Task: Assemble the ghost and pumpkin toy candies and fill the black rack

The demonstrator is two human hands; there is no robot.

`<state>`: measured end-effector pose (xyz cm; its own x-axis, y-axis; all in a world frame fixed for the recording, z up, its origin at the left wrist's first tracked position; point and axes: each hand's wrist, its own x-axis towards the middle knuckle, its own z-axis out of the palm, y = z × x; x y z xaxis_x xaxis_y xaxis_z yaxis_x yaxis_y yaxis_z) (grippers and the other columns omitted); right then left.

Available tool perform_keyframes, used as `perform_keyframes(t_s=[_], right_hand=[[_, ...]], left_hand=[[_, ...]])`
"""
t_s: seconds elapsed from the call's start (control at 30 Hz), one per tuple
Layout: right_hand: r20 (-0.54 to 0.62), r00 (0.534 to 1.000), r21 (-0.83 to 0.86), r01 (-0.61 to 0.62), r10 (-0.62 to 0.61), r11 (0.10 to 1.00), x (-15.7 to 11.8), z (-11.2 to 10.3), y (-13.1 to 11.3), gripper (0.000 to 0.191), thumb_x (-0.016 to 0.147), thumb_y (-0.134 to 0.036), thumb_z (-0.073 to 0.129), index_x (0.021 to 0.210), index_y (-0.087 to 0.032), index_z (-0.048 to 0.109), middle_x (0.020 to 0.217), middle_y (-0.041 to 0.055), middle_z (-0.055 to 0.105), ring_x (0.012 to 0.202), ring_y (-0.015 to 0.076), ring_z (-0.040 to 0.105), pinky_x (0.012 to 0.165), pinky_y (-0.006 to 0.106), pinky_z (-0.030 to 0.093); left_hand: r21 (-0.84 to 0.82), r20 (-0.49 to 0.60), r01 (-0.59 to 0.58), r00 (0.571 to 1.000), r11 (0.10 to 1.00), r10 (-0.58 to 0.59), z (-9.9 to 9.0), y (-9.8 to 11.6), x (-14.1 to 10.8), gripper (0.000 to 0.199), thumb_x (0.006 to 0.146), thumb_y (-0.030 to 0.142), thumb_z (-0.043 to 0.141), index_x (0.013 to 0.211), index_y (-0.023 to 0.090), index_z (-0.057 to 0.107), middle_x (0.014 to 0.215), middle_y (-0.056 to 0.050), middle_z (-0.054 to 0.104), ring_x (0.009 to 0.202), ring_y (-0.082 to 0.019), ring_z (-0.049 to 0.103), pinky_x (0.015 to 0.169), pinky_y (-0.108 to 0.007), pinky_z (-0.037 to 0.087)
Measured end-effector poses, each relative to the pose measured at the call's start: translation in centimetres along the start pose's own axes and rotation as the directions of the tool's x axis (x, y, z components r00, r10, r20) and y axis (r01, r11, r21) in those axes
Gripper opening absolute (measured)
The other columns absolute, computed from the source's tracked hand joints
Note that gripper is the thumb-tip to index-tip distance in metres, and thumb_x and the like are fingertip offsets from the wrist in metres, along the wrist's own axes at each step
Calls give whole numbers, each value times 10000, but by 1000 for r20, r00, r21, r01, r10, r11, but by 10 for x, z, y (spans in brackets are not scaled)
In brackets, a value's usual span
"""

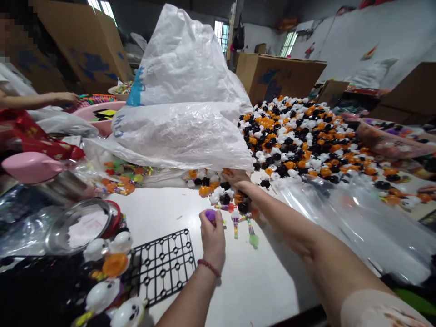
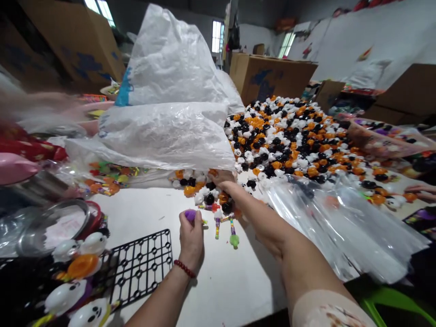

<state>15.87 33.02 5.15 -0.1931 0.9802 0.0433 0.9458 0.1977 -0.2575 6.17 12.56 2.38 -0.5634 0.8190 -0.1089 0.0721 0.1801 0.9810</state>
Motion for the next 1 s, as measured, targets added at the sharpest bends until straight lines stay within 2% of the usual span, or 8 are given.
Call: perform_keyframes(t_s=[0.2,0.37,0.47,0.57,0.63,0.73,0.87,1.0], right_hand=[[30,983,250,166,-179,954,-39,-9,-26,539,939,-556,461,1429,-333,473,1368,42,575,1272,260,497,1057,375,361],[-195,938,102,311,-287,945,-109,-39,-23,424,970,-405,485,1318,-181,577,1223,115,642,1142,258,542,987,355,401],[-138,953,-55,264,-269,963,-167,-37,-18,345,982,-374,453,1149,-143,646,994,140,684,981,274,575,864,362,441],[-33,969,-142,236,-243,961,-205,-18,-16,331,942,-290,516,1201,-101,600,986,169,678,962,294,572,831,373,443],[-12,976,-97,214,-217,972,-214,-7,-15,405,926,-186,486,1312,-70,516,1048,185,668,977,284,573,837,368,442],[-133,988,142,91,-72,986,-215,-6,-14,473,885,-99,418,1355,-69,466,1143,189,631,986,256,578,837,355,445],[-150,980,648,-5,134,762,-222,-15,-13,284,794,-193,500,1051,-174,618,905,48,651,790,197,572,717,307,455],[-80,993,914,38,88,404,-238,-11,-16,297,684,-323,664,945,-193,610,801,-8,632,697,162,540,649,275,442]], left_hand=[[16,-126,-72,989,997,73,-5,-2,7,282,882,494,551,969,238,471,828,-4,618,726,-162,602,675,-278,475],[-40,-212,-125,971,991,114,-9,-5,11,283,874,473,576,1020,246,491,864,-13,623,801,-169,617,761,-281,482],[-100,-204,-139,972,985,117,-7,-7,11,335,869,509,580,1051,239,504,878,-21,628,779,-167,617,747,-283,494],[-202,-145,-222,970,954,195,-2,-7,9,407,853,491,618,1141,228,503,953,-33,639,844,-160,628,791,-273,502],[-248,-87,-291,957,924,278,1,-7,6,415,852,466,627,1169,224,512,994,-36,638,895,-152,628,824,-264,499],[-218,8,-353,932,910,363,-1,-8,3,383,885,461,581,1175,216,530,964,-30,639,859,-142,628,790,-261,505],[-150,83,-431,891,890,446,-7,-5,-5,364,886,440,584,1161,201,566,913,-29,636,818,-153,614,776,-286,501],[-99,188,-541,814,835,549,-7,7,-27,260,874,422,604,1002,202,656,975,-45,609,918,-172,588,858,-307,481]])
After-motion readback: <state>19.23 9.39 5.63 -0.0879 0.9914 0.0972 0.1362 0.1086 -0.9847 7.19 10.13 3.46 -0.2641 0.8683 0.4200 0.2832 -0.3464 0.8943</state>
